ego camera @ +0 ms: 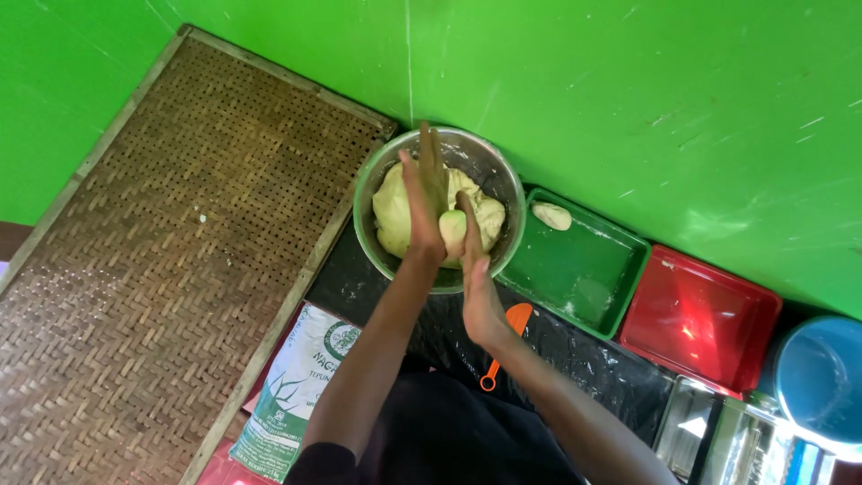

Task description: Shaping small pieces of dough into oblong balls by hand and placing them in a tray

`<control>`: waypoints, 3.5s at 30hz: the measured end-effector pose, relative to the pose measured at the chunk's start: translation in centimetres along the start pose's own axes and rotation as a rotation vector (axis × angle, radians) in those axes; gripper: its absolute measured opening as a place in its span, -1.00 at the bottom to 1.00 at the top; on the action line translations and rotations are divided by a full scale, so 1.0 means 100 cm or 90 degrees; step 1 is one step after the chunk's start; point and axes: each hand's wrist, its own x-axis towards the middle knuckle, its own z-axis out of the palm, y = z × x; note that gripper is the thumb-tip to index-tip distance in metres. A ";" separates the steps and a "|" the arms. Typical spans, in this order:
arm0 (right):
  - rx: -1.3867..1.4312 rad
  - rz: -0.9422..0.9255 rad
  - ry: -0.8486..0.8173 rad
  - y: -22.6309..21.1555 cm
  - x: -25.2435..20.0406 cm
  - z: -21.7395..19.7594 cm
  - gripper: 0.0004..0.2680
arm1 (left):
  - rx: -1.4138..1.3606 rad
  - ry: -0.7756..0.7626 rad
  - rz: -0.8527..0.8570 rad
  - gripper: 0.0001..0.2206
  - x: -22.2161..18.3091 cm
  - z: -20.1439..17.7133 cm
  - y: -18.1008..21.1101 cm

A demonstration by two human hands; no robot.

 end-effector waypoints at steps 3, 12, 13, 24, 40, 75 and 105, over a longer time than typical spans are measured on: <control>0.031 -0.090 -0.014 0.019 0.006 0.001 -0.17 | -0.033 0.000 0.057 -0.19 -0.002 -0.003 -0.018; 0.047 -0.116 0.166 0.022 0.081 -0.052 -0.37 | 0.257 -0.209 0.112 -0.14 -0.071 0.036 -0.011; 0.059 -0.125 0.193 0.026 0.085 -0.058 -0.40 | 0.298 -0.093 0.047 -0.28 -0.084 0.057 0.012; -0.056 -0.142 -0.003 0.014 -0.004 0.000 -0.21 | -0.048 0.025 -0.063 -0.20 -0.003 0.003 0.009; 0.272 0.136 0.177 0.033 0.025 -0.009 -0.37 | 0.073 0.013 -0.087 -0.18 -0.062 0.047 0.040; 0.117 -0.089 0.351 0.075 0.085 -0.078 -0.45 | 0.183 -0.247 0.058 -0.34 -0.051 -0.038 -0.081; -0.048 -0.123 0.182 0.068 0.077 -0.054 -0.48 | 0.033 0.029 -0.027 -0.29 -0.049 0.026 0.003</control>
